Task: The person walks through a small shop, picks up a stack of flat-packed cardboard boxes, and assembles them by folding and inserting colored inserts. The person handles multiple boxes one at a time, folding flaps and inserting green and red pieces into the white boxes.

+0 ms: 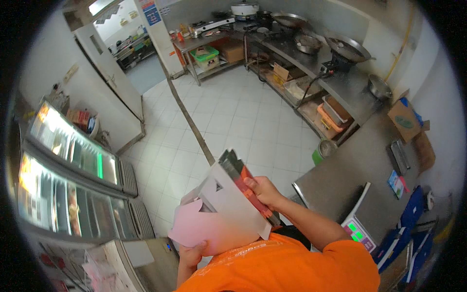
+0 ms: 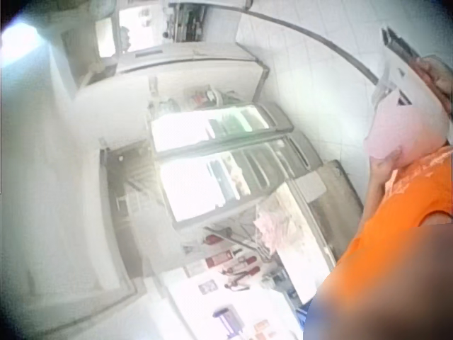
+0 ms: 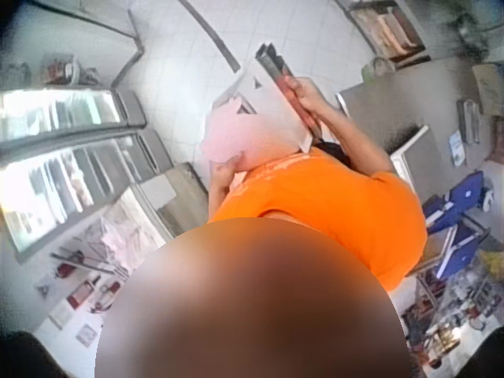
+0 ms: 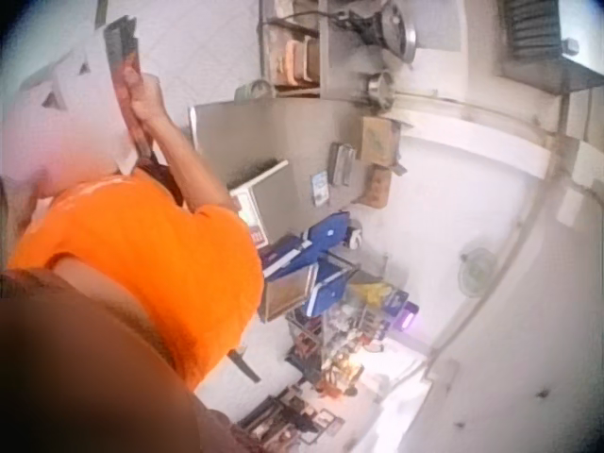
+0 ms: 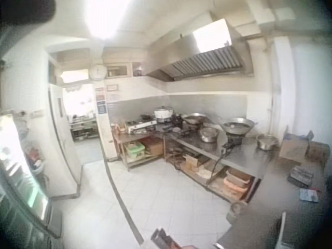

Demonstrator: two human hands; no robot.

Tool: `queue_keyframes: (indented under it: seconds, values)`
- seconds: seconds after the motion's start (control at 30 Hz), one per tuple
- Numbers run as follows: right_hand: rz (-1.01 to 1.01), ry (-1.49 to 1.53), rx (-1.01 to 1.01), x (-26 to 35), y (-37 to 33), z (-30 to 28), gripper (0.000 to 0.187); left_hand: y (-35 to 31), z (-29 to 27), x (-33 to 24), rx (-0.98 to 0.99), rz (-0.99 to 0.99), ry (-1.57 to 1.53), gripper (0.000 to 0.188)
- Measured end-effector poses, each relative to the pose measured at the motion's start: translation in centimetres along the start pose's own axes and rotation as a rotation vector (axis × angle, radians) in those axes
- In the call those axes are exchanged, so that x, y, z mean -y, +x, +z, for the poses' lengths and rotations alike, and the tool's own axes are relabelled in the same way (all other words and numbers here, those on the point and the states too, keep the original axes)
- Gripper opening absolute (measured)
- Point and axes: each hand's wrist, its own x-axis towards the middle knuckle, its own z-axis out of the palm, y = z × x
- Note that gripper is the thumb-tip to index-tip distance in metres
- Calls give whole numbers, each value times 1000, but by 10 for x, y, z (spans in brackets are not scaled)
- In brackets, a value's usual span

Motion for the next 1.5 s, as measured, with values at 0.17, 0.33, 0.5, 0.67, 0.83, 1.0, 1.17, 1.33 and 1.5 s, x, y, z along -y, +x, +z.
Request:
queue_keyframes:
  seconds: [0.17, 0.33, 0.5, 0.67, 0.83, 1.0, 1.17, 1.33, 1.5]
  values:
    - [-100, 147, -13, 23, 178, -41, 79, 222, -62, -13, -285, 126, 372, 46]
    - [-84, 353, 334, 69, 386, -6, 85, 424, -84, -43, -524, 227, 692, 35]
    - [-129, 379, -12, 91, 521, 83, 64, 541, -76, -79, -418, 244, 822, 49]
    - [-187, 394, -17, 112, 671, 136, 74, 675, -137, -97, -468, 265, 844, 56]
    - [-404, -66, 128, 175, 818, 197, 88, 824, -198, -140, -457, 296, 678, 65]
    - [-497, -231, 219, 225, 968, 223, 92, 964, -270, -191, -479, 200, 338, 52]
    - [-79, 124, -112, 243, 1161, 214, 69, 1096, -317, -231, -214, 297, 925, 28]
    - [-171, 140, -184, 272, 1333, 237, 63, 1260, -383, -230, -72, 335, 875, 28]
    - [-21, 482, 19, 272, 1563, 248, 57, 1445, -467, -269, 97, 238, 670, 29]
